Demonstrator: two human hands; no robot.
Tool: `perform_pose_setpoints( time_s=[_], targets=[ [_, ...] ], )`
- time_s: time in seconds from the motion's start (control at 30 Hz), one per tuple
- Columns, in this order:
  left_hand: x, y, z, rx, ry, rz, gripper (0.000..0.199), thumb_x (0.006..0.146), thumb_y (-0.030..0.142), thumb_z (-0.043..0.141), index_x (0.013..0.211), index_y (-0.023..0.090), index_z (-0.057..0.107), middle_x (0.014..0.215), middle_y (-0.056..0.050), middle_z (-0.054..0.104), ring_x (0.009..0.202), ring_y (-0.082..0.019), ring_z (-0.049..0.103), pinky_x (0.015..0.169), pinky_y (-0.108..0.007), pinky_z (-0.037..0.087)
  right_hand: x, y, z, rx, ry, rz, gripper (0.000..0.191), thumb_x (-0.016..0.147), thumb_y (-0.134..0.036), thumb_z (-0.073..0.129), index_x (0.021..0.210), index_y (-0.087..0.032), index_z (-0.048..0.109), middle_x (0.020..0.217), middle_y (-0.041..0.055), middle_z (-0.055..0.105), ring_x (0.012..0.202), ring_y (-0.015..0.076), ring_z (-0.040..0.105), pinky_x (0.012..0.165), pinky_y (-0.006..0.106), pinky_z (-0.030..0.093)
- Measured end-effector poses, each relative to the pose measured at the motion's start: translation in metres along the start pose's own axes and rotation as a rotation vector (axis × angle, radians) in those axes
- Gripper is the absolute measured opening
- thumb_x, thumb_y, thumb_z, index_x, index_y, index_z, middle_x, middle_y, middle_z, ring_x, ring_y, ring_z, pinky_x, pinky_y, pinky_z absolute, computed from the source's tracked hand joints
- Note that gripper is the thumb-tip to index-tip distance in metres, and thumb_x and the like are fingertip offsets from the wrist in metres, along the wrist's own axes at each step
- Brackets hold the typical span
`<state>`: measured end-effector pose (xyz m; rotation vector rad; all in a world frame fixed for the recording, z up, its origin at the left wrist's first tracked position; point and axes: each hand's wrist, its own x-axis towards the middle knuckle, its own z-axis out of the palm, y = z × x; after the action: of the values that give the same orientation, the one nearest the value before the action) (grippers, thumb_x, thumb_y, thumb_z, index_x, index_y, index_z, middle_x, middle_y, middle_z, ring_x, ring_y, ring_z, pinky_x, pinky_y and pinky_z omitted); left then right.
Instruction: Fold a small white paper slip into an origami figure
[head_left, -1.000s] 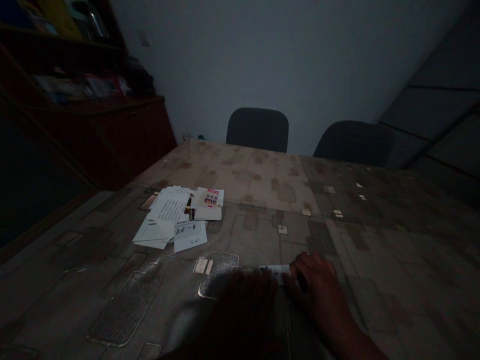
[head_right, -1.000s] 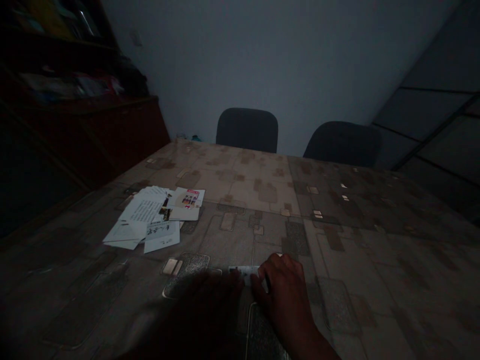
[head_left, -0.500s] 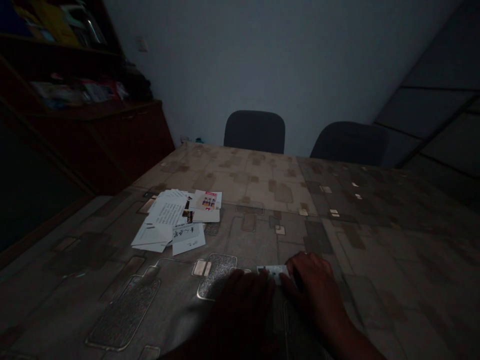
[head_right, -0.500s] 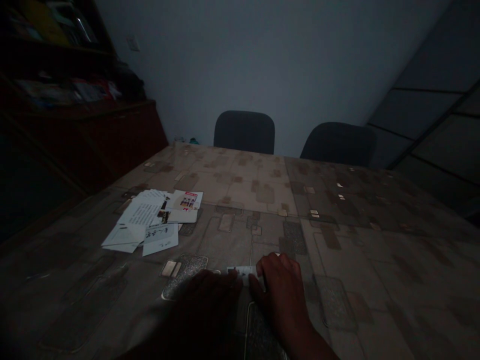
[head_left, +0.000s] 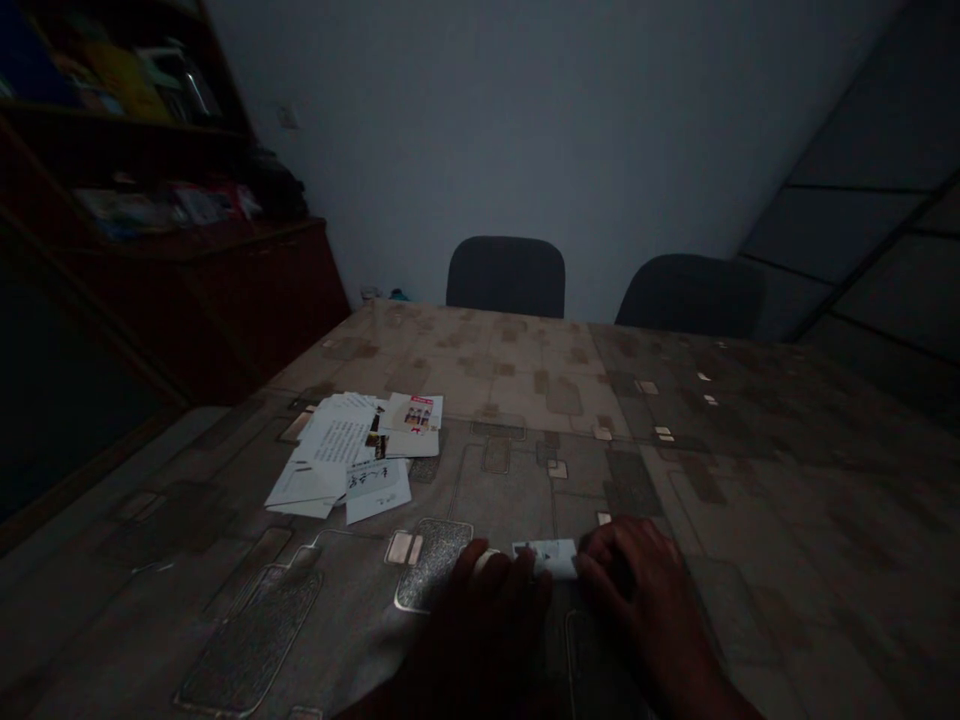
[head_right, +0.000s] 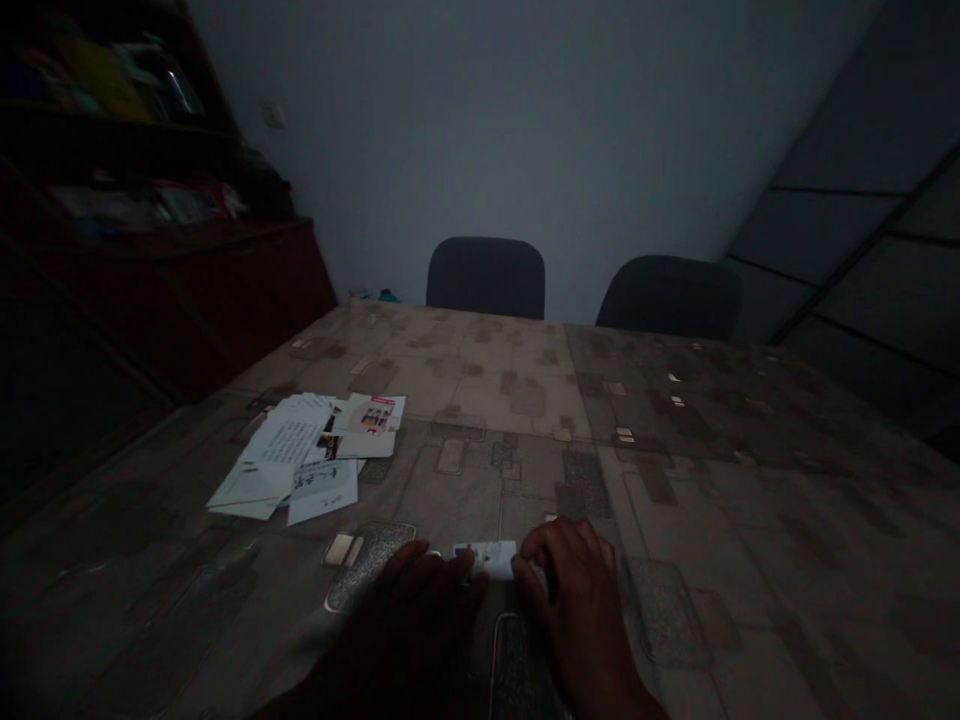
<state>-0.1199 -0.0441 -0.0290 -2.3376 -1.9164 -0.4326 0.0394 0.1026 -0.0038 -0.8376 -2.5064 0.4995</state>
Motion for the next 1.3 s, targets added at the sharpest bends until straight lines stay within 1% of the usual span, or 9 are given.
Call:
perform_pose_setpoints(
  time_s=[0.07, 0.2, 0.4, 0.63, 0.8, 0.9, 1.03, 1.17, 1.3],
  targets=[
    [-0.001, 0.0, 0.0, 0.005, 0.006, -0.002, 0.059, 0.093, 0.055, 0.042, 0.136, 0.014, 0.043, 0.133, -0.013, 0.055, 0.111, -0.03, 0.051, 0.103, -0.052, 0.029, -0.003, -0.004, 0.006, -0.005, 0.048, -0.022, 0.004, 0.084, -0.025, 0.056, 0.084, -0.024, 0.052, 0.088, 0.0048, 0.062, 0.086, 0.0261, 0.056, 0.075, 0.039, 0.039],
    [-0.001, 0.0, -0.001, 0.004, 0.007, 0.01, 0.066, 0.091, 0.059, 0.043, 0.138, 0.014, 0.04, 0.135, -0.013, 0.053, 0.111, -0.031, 0.05, 0.103, -0.054, 0.027, -0.005, -0.004, 0.022, -0.046, 0.101, -0.043, 0.018, 0.076, -0.022, 0.059, 0.092, -0.023, 0.051, 0.117, 0.0131, 0.058, 0.111, 0.0338, 0.052, 0.086, 0.048, 0.04],
    [-0.001, -0.001, -0.003, 0.013, -0.029, 0.008, 0.065, 0.091, 0.059, 0.043, 0.137, 0.014, 0.042, 0.135, -0.013, 0.053, 0.111, -0.031, 0.05, 0.103, -0.054, 0.027, -0.006, 0.009, 0.026, -0.045, 0.055, -0.021, 0.025, 0.075, -0.023, 0.062, 0.096, -0.023, 0.051, 0.135, 0.0175, 0.049, 0.12, 0.0382, 0.048, 0.087, 0.055, 0.042],
    [-0.015, -0.009, 0.0, 0.069, -0.021, -0.006, 0.068, 0.086, 0.059, 0.051, 0.14, 0.019, 0.039, 0.14, -0.012, 0.048, 0.114, -0.03, 0.047, 0.104, -0.054, 0.026, -0.008, 0.012, 0.019, 0.044, -0.007, 0.025, 0.019, 0.083, -0.021, 0.057, 0.1, -0.023, 0.05, 0.143, 0.0163, 0.04, 0.13, 0.0356, 0.039, 0.094, 0.057, 0.039],
    [-0.028, -0.017, 0.002, 0.19, -0.054, -0.031, 0.077, 0.076, 0.064, 0.06, 0.137, 0.02, 0.042, 0.142, -0.014, 0.047, 0.115, -0.032, 0.045, 0.102, -0.055, 0.026, -0.01, 0.02, 0.019, 0.028, -0.022, 0.01, 0.017, 0.083, -0.023, 0.056, 0.1, -0.022, 0.052, 0.141, 0.0163, 0.044, 0.127, 0.0354, 0.044, 0.092, 0.056, 0.042],
    [-0.027, -0.019, 0.0, 0.216, -0.069, -0.014, 0.072, 0.08, 0.067, 0.052, 0.134, 0.021, 0.046, 0.144, -0.011, 0.045, 0.114, -0.029, 0.046, 0.103, -0.052, 0.025, -0.009, 0.018, 0.023, -0.011, 0.04, -0.023, 0.024, 0.082, -0.024, 0.057, 0.105, -0.022, 0.053, 0.138, 0.0161, 0.047, 0.125, 0.0355, 0.046, 0.091, 0.055, 0.042],
    [-0.024, -0.02, -0.001, 0.223, -0.073, 0.005, 0.064, 0.087, 0.067, 0.041, 0.133, 0.024, 0.048, 0.144, -0.007, 0.047, 0.116, -0.026, 0.046, 0.107, -0.047, 0.024, -0.005, 0.003, 0.032, -0.065, 0.091, -0.074, 0.037, 0.08, -0.027, 0.061, 0.114, -0.017, 0.052, 0.135, 0.0211, 0.049, 0.122, 0.0379, 0.048, 0.092, 0.057, 0.041],
    [-0.026, -0.016, 0.003, 0.227, -0.056, -0.013, 0.069, 0.085, 0.064, 0.048, 0.14, 0.022, 0.042, 0.145, -0.009, 0.046, 0.122, -0.028, 0.042, 0.109, -0.048, 0.02, -0.001, -0.011, 0.041, -0.101, 0.047, -0.134, 0.048, 0.08, -0.033, 0.065, 0.122, -0.015, 0.05, 0.137, 0.0222, 0.048, 0.125, 0.0385, 0.045, 0.099, 0.06, 0.034],
    [-0.029, -0.014, 0.006, 0.244, -0.022, -0.042, 0.076, 0.079, 0.065, 0.056, 0.139, 0.02, 0.042, 0.146, -0.012, 0.044, 0.124, -0.031, 0.04, 0.109, -0.054, 0.015, -0.001, -0.002, 0.044, -0.108, 0.023, -0.093, 0.05, 0.079, -0.032, 0.064, 0.124, -0.016, 0.049, 0.139, 0.0211, 0.047, 0.126, 0.0387, 0.045, 0.098, 0.06, 0.036]
  ],
)
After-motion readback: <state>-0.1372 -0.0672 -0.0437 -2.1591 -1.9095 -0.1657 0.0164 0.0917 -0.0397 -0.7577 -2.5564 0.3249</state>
